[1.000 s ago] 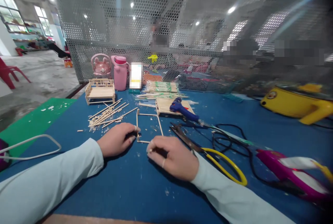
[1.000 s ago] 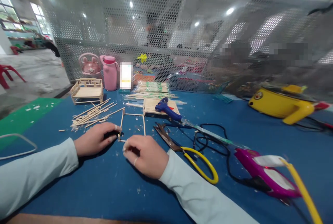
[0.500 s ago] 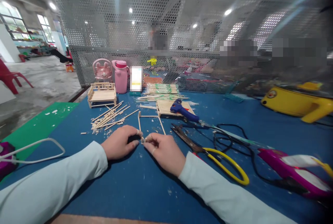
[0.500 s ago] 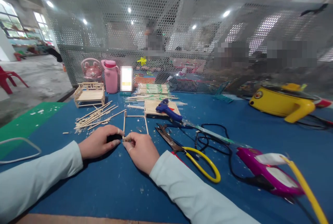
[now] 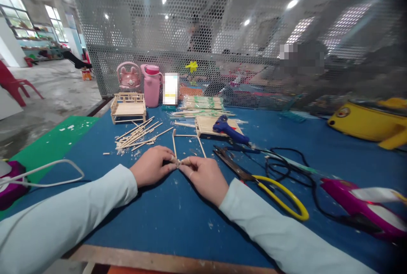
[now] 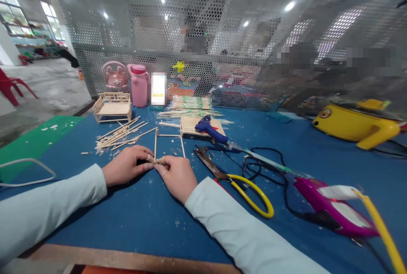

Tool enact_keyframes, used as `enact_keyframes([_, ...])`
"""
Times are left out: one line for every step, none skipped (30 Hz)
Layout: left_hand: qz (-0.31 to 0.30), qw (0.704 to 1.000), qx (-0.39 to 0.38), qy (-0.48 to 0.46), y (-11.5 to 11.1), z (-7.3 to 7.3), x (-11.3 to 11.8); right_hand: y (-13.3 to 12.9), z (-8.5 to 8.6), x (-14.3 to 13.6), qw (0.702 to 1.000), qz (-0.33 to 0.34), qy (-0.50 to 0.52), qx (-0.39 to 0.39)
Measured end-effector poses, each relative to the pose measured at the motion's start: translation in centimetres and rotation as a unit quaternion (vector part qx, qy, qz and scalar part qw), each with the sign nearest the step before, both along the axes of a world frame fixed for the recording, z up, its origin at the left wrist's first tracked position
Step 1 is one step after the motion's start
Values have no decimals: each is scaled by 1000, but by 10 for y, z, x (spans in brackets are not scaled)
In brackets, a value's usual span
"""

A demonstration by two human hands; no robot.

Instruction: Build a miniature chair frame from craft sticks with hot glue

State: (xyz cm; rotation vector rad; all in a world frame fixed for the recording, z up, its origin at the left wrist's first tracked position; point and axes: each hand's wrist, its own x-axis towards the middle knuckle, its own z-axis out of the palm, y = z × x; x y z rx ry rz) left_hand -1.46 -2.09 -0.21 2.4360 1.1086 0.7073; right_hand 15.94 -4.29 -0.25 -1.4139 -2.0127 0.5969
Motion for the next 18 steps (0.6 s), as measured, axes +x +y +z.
enact_keyframes([1, 1000, 1, -1, 0, 0, 0, 0, 0, 0, 1000, 0, -1, -1])
enact_keyframes([2, 1000, 2, -1, 0, -1, 0, 0, 0, -1, 1000, 0, -4, -1])
enact_keyframes([3, 1000, 2, 0, 0, -1, 0, 0, 1, -1, 1000, 1, -10, -1])
enact_keyframes([5, 1000, 2, 2, 0, -1, 1, 0, 1, -1, 1000, 0, -17, 1])
enact_keyframes([6, 1000, 2, 4, 0, -1, 1, 0, 2, -2, 1000, 0, -26, 4])
enact_keyframes([7, 1000, 2, 5, 0, -1, 1, 0, 3, -2, 999, -1, -35, 6])
enact_keyframes([8, 1000, 2, 6, 0, -1, 1, 0, 3, -3, 999, -2, -43, 8])
enact_keyframes([10, 1000, 3, 6, 0, -1, 1, 0, 4, -3, 999, -3, -50, 8])
enact_keyframes([11, 1000, 4, 5, 0, -1, 1, 0, 5, -3, 998, -3, -56, 8])
enact_keyframes([11, 1000, 6, 5, 0, -1, 1, 0, 5, -4, 998, -2, -61, 6])
enact_keyframes([9, 1000, 8, 6, 0, -1, 1, 0, 6, -4, 998, -1, -68, 4])
enact_keyframes([7, 1000, 9, 6, 0, -1, 1, -1, 7, -4, 997, -1, -76, 3])
enact_keyframes([4, 1000, 10, 7, 1, -1, 1, -1, 7, -4, 996, -2, -85, 2])
enact_keyframes([3, 1000, 10, 8, 1, -1, 1, -1, 8, -4, 996, -4, -93, 1])
enact_keyframes([1, 1000, 11, 9, 1, -1, 1, -1, 8, -4, 995, -7, -101, 0])
enact_keyframes([0, 1000, 12, 9, 1, -1, 1, -1, 8, -3, 994, -9, -106, 1])
enact_keyframes([-1, 1000, 13, 9, 1, -1, 1, -1, 8, -3, 994, -9, -108, 1])
enact_keyframes([-1, 1000, 16, 9, 1, -1, 1, -1, 8, -3, 994, -9, -107, 1])
